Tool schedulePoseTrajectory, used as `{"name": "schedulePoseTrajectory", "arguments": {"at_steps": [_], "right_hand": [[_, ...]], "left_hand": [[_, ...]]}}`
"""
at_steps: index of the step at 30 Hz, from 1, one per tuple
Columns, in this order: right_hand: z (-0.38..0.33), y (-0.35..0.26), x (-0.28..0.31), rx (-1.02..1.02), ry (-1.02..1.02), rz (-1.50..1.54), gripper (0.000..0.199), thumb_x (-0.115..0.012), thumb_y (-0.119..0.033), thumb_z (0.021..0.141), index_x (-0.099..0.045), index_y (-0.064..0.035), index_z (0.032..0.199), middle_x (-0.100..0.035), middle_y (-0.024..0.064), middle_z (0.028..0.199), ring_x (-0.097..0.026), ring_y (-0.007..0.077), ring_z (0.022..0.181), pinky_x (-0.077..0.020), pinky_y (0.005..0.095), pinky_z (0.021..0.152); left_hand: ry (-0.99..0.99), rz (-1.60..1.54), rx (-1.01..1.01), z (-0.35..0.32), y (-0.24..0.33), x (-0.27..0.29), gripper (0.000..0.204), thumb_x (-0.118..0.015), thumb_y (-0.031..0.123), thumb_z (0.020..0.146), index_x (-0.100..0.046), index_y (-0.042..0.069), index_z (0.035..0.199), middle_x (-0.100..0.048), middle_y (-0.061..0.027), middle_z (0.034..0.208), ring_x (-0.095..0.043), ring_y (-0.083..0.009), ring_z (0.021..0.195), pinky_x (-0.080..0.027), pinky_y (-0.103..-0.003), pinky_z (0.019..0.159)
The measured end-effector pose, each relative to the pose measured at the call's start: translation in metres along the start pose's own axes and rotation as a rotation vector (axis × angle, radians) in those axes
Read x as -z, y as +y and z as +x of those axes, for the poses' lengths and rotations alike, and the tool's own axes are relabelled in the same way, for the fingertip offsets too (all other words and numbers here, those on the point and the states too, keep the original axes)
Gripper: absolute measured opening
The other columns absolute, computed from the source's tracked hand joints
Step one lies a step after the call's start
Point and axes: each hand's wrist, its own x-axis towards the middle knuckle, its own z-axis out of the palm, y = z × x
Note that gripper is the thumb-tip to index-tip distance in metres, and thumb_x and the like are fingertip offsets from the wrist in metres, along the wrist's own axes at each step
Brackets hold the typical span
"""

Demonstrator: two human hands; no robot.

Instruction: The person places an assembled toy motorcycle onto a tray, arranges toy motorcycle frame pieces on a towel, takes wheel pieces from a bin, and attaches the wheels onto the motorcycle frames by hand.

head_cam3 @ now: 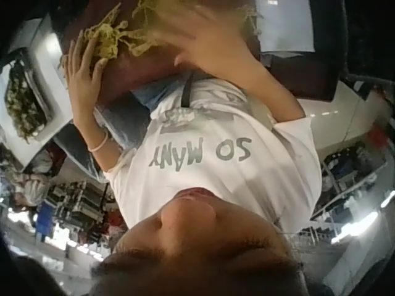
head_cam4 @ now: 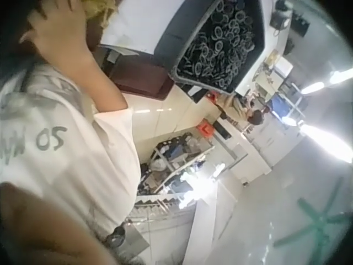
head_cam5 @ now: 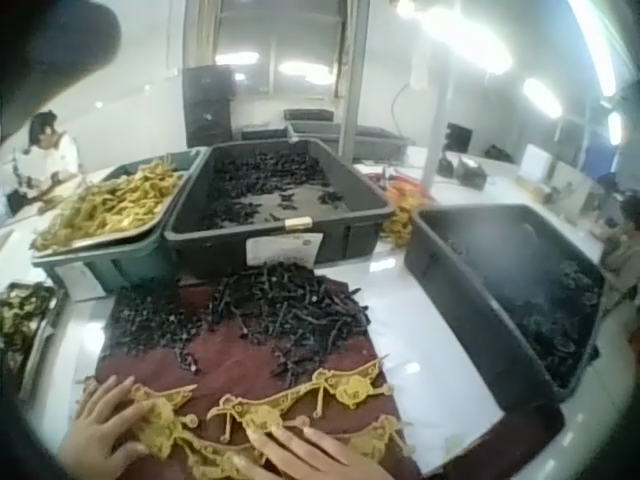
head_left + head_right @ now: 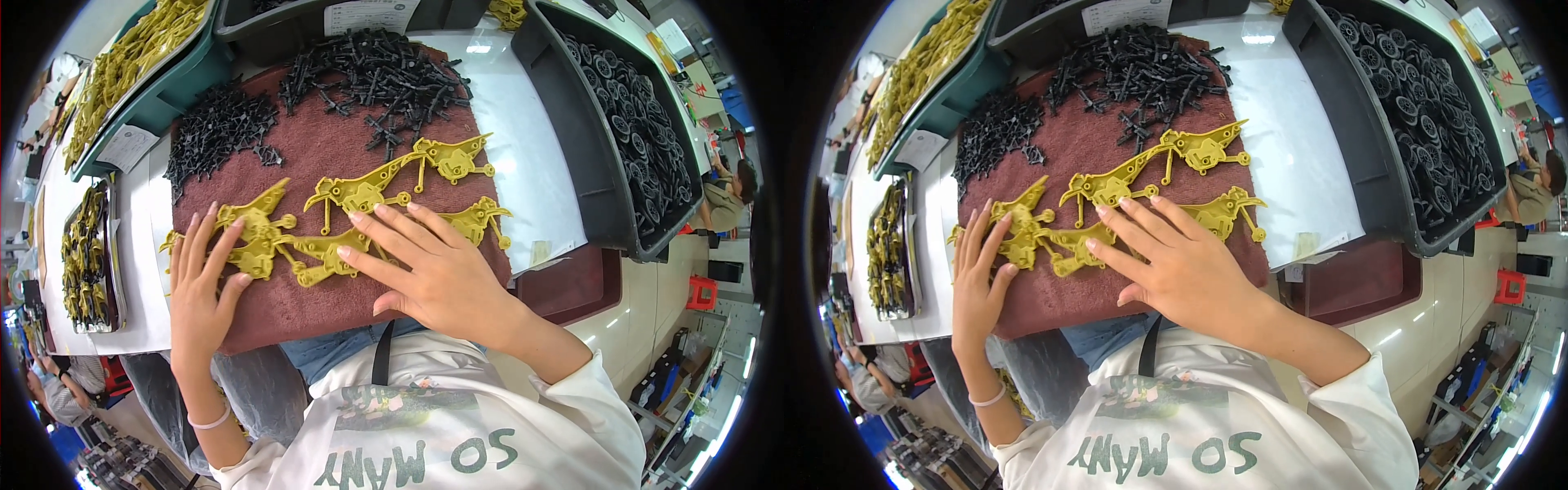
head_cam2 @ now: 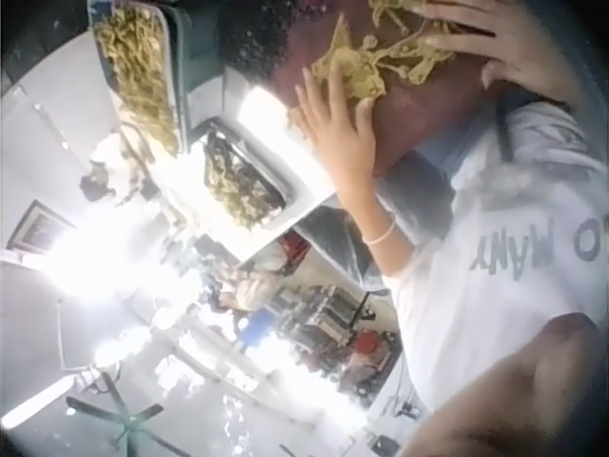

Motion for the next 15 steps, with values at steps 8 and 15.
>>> {"name": "schedulePoseTrajectory", "arguments": {"at_steps": [8,15], "right_hand": [[-0.004,-0.005,0.005,-0.015,0.038,-0.017,0.054,-0.066,-0.038,0.080,-0.060,-0.0097,0.125,-0.050,0.0114,0.137,-0.045,0.0285,0.127,-0.0327,0.0437,0.109],[0.020,0.000,-0.009,-0.036,0.062,-0.060,0.053,-0.065,-0.038,0.081,-0.060,-0.0073,0.124,-0.049,0.0106,0.140,-0.046,0.0301,0.127,-0.0391,0.0433,0.102]], "left_hand": [[0.027,0.003,-0.001,-0.005,-0.001,0.006,0.052,-0.053,0.034,0.092,-0.048,0.020,0.142,-0.034,-0.0076,0.153,-0.029,-0.0326,0.142,-0.018,-0.046,0.118],[0.132,-0.118,-0.043,0.024,0.039,-0.020,0.051,-0.045,0.035,0.098,-0.043,0.015,0.144,-0.036,-0.0092,0.152,-0.031,-0.0289,0.141,-0.019,-0.045,0.118]]}}
